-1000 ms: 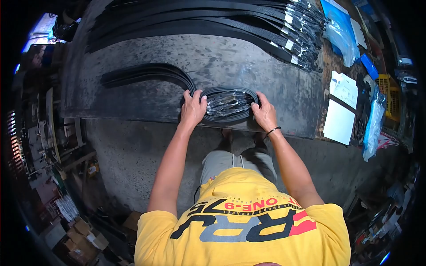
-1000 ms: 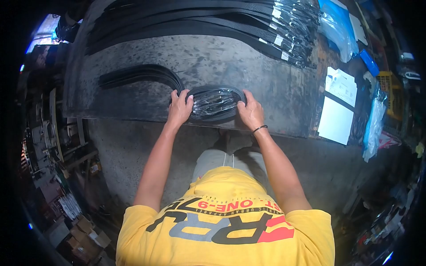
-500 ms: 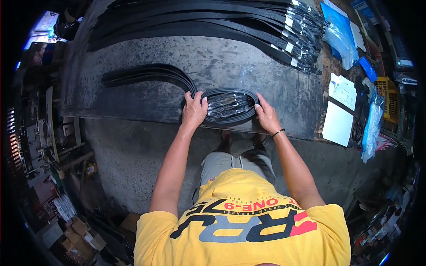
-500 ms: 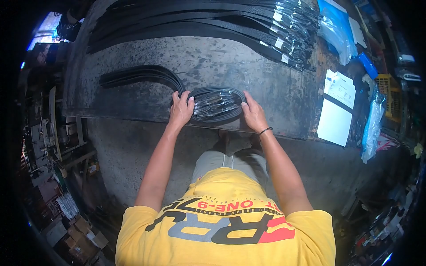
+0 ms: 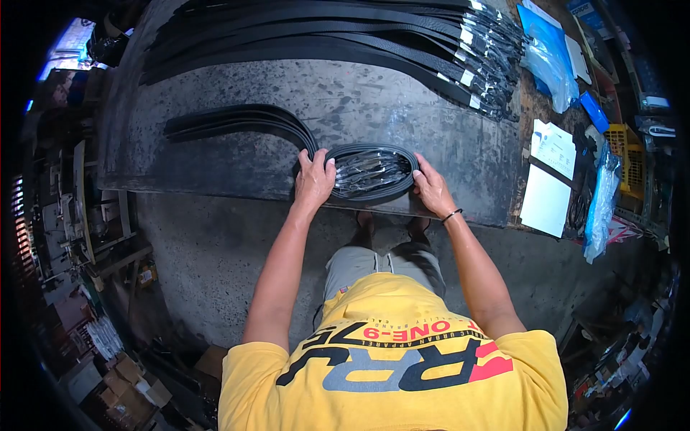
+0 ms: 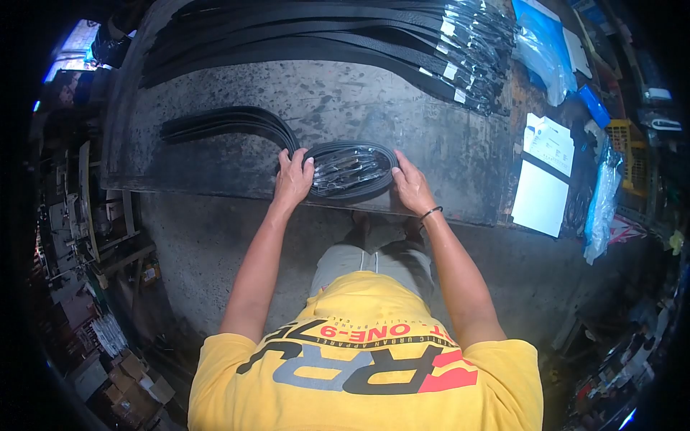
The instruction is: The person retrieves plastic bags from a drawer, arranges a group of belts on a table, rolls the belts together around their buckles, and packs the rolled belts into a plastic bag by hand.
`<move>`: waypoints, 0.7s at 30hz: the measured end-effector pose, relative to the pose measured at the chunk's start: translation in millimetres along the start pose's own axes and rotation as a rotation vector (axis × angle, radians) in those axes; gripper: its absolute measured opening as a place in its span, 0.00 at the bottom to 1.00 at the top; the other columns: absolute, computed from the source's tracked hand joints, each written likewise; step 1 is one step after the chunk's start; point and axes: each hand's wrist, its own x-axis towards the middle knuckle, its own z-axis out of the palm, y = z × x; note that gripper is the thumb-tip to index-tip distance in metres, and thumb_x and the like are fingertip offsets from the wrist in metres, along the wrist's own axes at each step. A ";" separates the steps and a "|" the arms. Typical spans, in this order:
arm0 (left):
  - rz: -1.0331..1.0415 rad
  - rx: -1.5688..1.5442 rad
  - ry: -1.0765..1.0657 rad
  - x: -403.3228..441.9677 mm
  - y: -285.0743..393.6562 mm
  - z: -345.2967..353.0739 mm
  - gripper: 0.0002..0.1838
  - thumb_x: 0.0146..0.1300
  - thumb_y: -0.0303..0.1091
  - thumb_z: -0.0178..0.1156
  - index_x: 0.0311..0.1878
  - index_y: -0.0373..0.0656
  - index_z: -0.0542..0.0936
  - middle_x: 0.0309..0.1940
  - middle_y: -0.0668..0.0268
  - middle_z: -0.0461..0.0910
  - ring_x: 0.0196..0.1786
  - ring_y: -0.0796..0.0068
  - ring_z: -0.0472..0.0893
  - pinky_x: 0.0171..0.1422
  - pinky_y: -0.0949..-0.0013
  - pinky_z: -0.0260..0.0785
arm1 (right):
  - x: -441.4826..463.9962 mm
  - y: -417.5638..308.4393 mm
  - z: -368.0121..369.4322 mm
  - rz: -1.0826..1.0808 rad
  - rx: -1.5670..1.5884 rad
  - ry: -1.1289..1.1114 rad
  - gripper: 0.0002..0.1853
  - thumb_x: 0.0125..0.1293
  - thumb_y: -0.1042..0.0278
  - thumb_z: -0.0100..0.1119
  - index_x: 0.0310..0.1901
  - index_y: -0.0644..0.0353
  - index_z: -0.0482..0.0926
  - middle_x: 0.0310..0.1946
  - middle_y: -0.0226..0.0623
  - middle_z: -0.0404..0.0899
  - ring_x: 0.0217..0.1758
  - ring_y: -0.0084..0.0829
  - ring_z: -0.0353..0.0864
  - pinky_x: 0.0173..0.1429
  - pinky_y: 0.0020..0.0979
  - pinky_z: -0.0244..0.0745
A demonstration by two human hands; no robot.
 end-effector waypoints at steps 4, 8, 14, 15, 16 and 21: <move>-0.015 -0.027 -0.016 -1.0 0.2 -0.9 0.20 0.64 0.42 0.50 0.57 0.44 0.70 0.58 0.34 0.59 0.55 0.30 0.68 0.59 0.45 0.64 | -2.0 -4.1 0.1 0.008 0.009 0.004 0.25 0.66 0.67 0.46 0.65 0.60 0.62 0.42 0.45 0.77 0.30 0.28 0.76 0.40 0.30 0.73; -0.020 -0.033 -0.023 -0.9 0.3 -1.3 0.20 0.64 0.42 0.49 0.57 0.44 0.69 0.58 0.34 0.59 0.55 0.30 0.68 0.58 0.45 0.64 | -1.8 -4.4 -0.2 0.010 -0.011 -0.004 0.25 0.66 0.67 0.46 0.65 0.60 0.62 0.42 0.44 0.77 0.30 0.28 0.76 0.40 0.30 0.74; -0.016 -0.021 -0.021 -0.8 -0.4 -0.4 0.20 0.65 0.42 0.49 0.57 0.43 0.69 0.58 0.34 0.59 0.55 0.30 0.68 0.58 0.45 0.64 | -1.9 -3.0 1.3 0.002 -0.001 0.011 0.25 0.67 0.67 0.45 0.65 0.60 0.62 0.44 0.45 0.77 0.31 0.28 0.77 0.40 0.30 0.74; -0.015 -0.020 -0.020 -0.8 -0.7 -0.2 0.20 0.65 0.42 0.49 0.57 0.43 0.69 0.58 0.34 0.59 0.55 0.30 0.68 0.58 0.45 0.64 | -1.9 -3.1 1.2 0.001 -0.001 0.011 0.25 0.67 0.67 0.45 0.65 0.60 0.62 0.44 0.45 0.77 0.31 0.28 0.77 0.40 0.30 0.74; -0.014 -0.019 -0.019 -0.7 -1.0 0.1 0.20 0.65 0.42 0.49 0.57 0.43 0.69 0.58 0.34 0.59 0.55 0.30 0.68 0.58 0.45 0.64 | -2.1 -3.2 1.1 -0.008 -0.001 0.009 0.25 0.67 0.67 0.45 0.65 0.60 0.62 0.44 0.45 0.77 0.31 0.28 0.77 0.40 0.30 0.74; -0.009 -0.018 -0.010 -0.3 -2.6 1.8 0.20 0.65 0.42 0.49 0.57 0.43 0.69 0.58 0.34 0.59 0.54 0.30 0.68 0.58 0.45 0.64 | -2.4 -3.0 1.4 -0.020 0.005 0.010 0.24 0.67 0.67 0.45 0.65 0.60 0.62 0.44 0.45 0.77 0.31 0.28 0.77 0.39 0.30 0.74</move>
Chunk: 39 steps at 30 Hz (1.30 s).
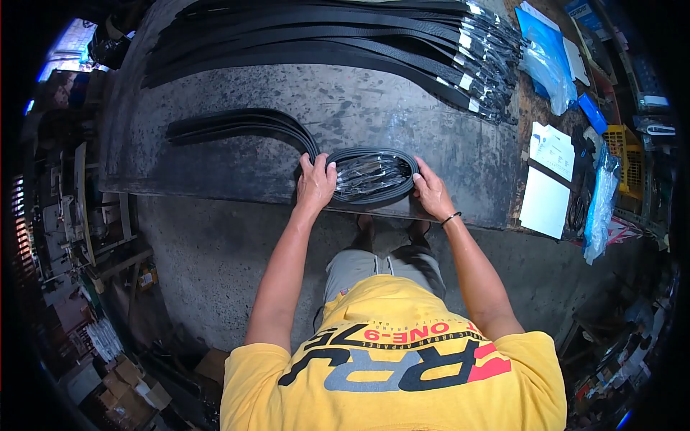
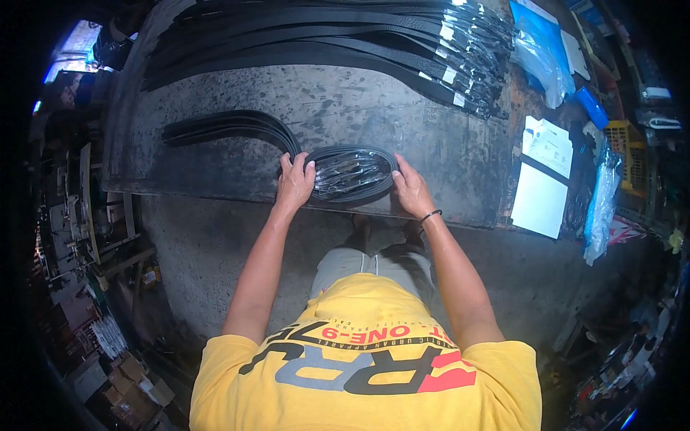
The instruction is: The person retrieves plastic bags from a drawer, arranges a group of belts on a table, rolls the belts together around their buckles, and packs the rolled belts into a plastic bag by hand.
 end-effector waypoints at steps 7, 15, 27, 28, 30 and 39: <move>-0.064 -0.064 -0.084 -4.3 7.1 -6.3 0.24 0.63 0.39 0.50 0.62 0.46 0.63 0.56 0.36 0.61 0.51 0.31 0.70 0.56 0.45 0.65 | 8.7 6.1 13.5 0.062 0.083 0.126 0.25 0.66 0.66 0.46 0.64 0.62 0.63 0.42 0.45 0.76 0.33 0.28 0.76 0.42 0.29 0.73; -0.127 -0.119 -0.138 -64.8 33.9 7.8 0.35 0.60 0.43 0.54 0.68 0.42 0.54 0.50 0.42 0.67 0.51 0.39 0.72 0.56 0.49 0.65 | 31.5 -24.4 71.3 -0.032 0.134 0.329 0.35 0.64 0.55 0.50 0.66 0.72 0.56 0.62 0.57 0.64 0.66 0.45 0.64 0.68 0.33 0.57; -0.077 -0.074 0.137 -58.2 -30.0 -10.8 0.35 0.66 0.50 0.47 0.71 0.45 0.50 0.52 0.37 0.64 0.48 0.34 0.71 0.52 0.45 0.66 | 107.0 -106.2 127.8 -0.436 -0.350 -0.255 0.20 0.64 0.52 0.49 0.48 0.58 0.79 0.43 0.50 0.80 0.49 0.50 0.77 0.54 0.43 0.70; -0.073 -0.031 0.245 -48.0 -47.0 -14.8 0.34 0.66 0.50 0.46 0.70 0.44 0.52 0.54 0.36 0.62 0.51 0.35 0.69 0.55 0.46 0.65 | 105.8 -109.7 133.6 -0.439 -0.347 -0.267 0.20 0.64 0.52 0.49 0.48 0.58 0.79 0.43 0.50 0.80 0.49 0.50 0.77 0.54 0.43 0.70; -0.078 0.100 0.365 -20.4 -72.2 -24.1 0.33 0.67 0.50 0.46 0.70 0.43 0.54 0.58 0.34 0.59 0.56 0.35 0.66 0.59 0.47 0.62 | 100.5 -117.5 139.1 -0.533 -0.447 -0.381 0.21 0.64 0.51 0.49 0.48 0.57 0.79 0.42 0.49 0.80 0.49 0.50 0.77 0.53 0.44 0.70; 0.012 0.207 0.317 19.4 -69.4 -30.3 0.15 0.65 0.44 0.49 0.43 0.44 0.77 0.58 0.49 0.67 0.56 0.49 0.68 0.57 0.49 0.62 | 97.5 -97.4 127.6 -0.438 0.047 -0.110 0.17 0.65 0.61 0.51 0.49 0.64 0.78 0.44 0.47 0.80 0.50 0.40 0.79 0.56 0.32 0.70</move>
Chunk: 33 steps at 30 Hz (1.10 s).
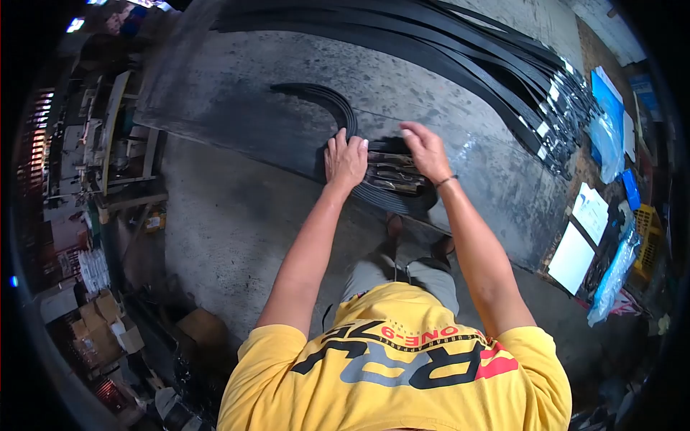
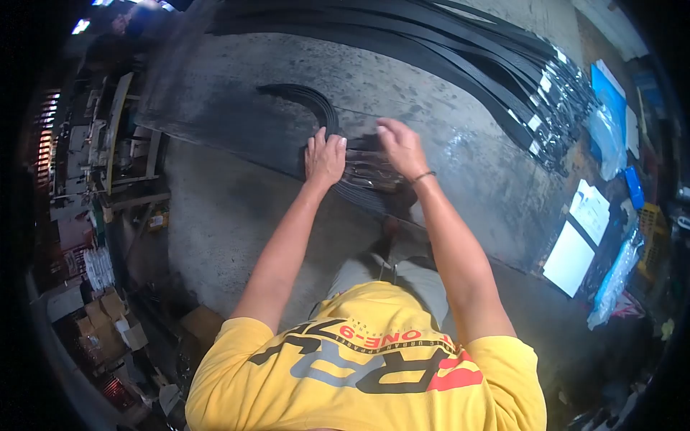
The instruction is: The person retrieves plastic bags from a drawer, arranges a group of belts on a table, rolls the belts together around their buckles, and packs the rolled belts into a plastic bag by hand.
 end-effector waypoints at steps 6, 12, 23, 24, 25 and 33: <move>-0.005 -0.010 0.004 -0.6 -1.5 1.6 0.15 0.66 0.44 0.48 0.44 0.44 0.77 0.59 0.51 0.67 0.56 0.50 0.67 0.58 0.50 0.61 | -81.1 37.5 -62.4 0.268 -0.193 -0.028 0.27 0.57 0.65 0.57 0.58 0.67 0.70 0.51 0.52 0.73 0.52 0.42 0.77 0.56 0.32 0.71; -0.023 -0.198 -0.061 11.2 -8.7 -3.6 0.22 0.62 0.39 0.53 0.58 0.45 0.67 0.60 0.47 0.66 0.60 0.46 0.67 0.62 0.51 0.60 | -93.3 -0.1 -23.5 0.212 -0.555 0.013 0.38 0.51 0.64 0.59 0.63 0.68 0.58 0.54 0.55 0.64 0.56 0.55 0.68 0.59 0.44 0.68; -0.091 -0.156 -0.476 70.2 51.9 -0.9 0.32 0.58 0.57 0.54 0.60 0.46 0.72 0.59 0.55 0.71 0.63 0.54 0.68 0.66 0.54 0.57 | -73.6 -12.0 -18.0 0.197 -0.812 -0.080 0.24 0.51 0.66 0.64 0.46 0.63 0.64 0.44 0.50 0.68 0.47 0.52 0.74 0.46 0.47 0.75; -0.015 -0.149 -0.492 65.7 54.5 0.9 0.29 0.59 0.57 0.52 0.57 0.48 0.74 0.58 0.57 0.72 0.63 0.55 0.67 0.66 0.53 0.55 | -73.7 -12.2 -18.6 0.193 -0.812 -0.089 0.24 0.51 0.67 0.64 0.46 0.63 0.64 0.44 0.50 0.68 0.47 0.52 0.74 0.46 0.47 0.75; 0.060 -0.142 -0.505 64.0 56.5 2.2 0.26 0.61 0.56 0.50 0.55 0.50 0.77 0.57 0.60 0.72 0.63 0.56 0.67 0.67 0.52 0.54 | -73.1 -11.3 -18.9 0.193 -0.814 -0.084 0.24 0.51 0.67 0.64 0.46 0.63 0.64 0.44 0.50 0.68 0.47 0.52 0.74 0.46 0.47 0.75; 0.288 -0.074 -0.644 62.6 74.3 4.9 0.18 0.65 0.49 0.45 0.51 0.57 0.79 0.55 0.63 0.73 0.60 0.54 0.67 0.64 0.49 0.55 | -69.3 -29.3 -20.6 0.176 -1.019 -0.105 0.29 0.43 0.64 0.70 0.45 0.61 0.66 0.45 0.42 0.67 0.56 0.48 0.69 0.56 0.48 0.68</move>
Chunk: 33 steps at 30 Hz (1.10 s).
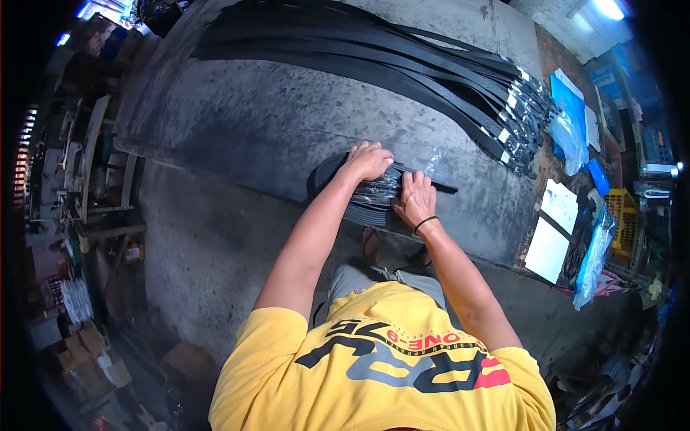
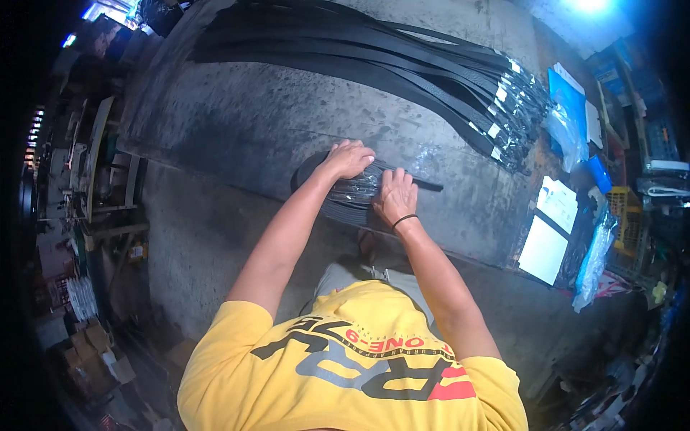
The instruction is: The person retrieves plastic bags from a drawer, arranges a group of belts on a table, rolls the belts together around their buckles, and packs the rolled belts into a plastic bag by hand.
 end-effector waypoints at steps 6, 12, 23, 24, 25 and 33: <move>-0.014 -0.004 -0.063 1.0 -1.3 -5.5 0.19 0.63 0.43 0.44 0.53 0.56 0.78 0.56 0.63 0.72 0.62 0.54 0.66 0.66 0.48 0.55 | 21.4 13.9 4.2 -0.284 -0.200 0.266 0.59 0.36 0.58 0.75 0.70 0.53 0.49 0.62 0.43 0.61 0.62 0.50 0.62 0.64 0.49 0.61; -0.008 -0.523 0.638 -37.7 -39.2 8.4 0.19 0.63 0.40 0.48 0.53 0.44 0.77 0.48 0.54 0.76 0.55 0.56 0.74 0.60 0.59 0.64 | 28.2 16.6 -2.1 -0.225 0.042 -0.087 0.51 0.41 0.64 0.72 0.67 0.60 0.53 0.55 0.47 0.68 0.53 0.55 0.69 0.52 0.47 0.73; -0.667 -1.958 0.286 -146.4 16.1 109.3 0.25 0.58 0.42 0.63 0.54 0.47 0.65 0.45 0.65 0.77 0.46 0.72 0.78 0.52 0.57 0.70 | -51.5 43.5 2.0 -0.074 0.118 -0.028 0.47 0.41 0.67 0.67 0.65 0.64 0.55 0.54 0.50 0.68 0.52 0.54 0.70 0.54 0.45 0.71; -0.662 -1.957 0.270 -146.7 21.5 105.6 0.25 0.58 0.42 0.63 0.54 0.47 0.65 0.45 0.65 0.77 0.46 0.72 0.78 0.52 0.57 0.70 | -56.1 49.3 -0.4 -0.064 0.130 -0.036 0.46 0.42 0.66 0.66 0.65 0.64 0.55 0.53 0.51 0.68 0.52 0.53 0.70 0.56 0.45 0.70; -0.594 -1.911 0.235 -149.0 29.5 95.1 0.27 0.57 0.42 0.64 0.56 0.47 0.65 0.46 0.65 0.76 0.46 0.73 0.77 0.50 0.61 0.71 | -60.7 57.9 -1.4 -0.048 0.127 -0.030 0.46 0.42 0.66 0.66 0.65 0.64 0.55 0.53 0.51 0.68 0.52 0.53 0.70 0.56 0.45 0.70; -0.133 -1.995 0.192 -99.1 87.3 62.2 0.22 0.55 0.26 0.62 0.53 0.41 0.67 0.46 0.65 0.75 0.46 0.74 0.77 0.53 0.66 0.72 | -100.3 115.7 -25.1 0.123 0.433 0.068 0.43 0.44 0.64 0.62 0.64 0.69 0.58 0.53 0.56 0.68 0.58 0.51 0.68 0.63 0.39 0.64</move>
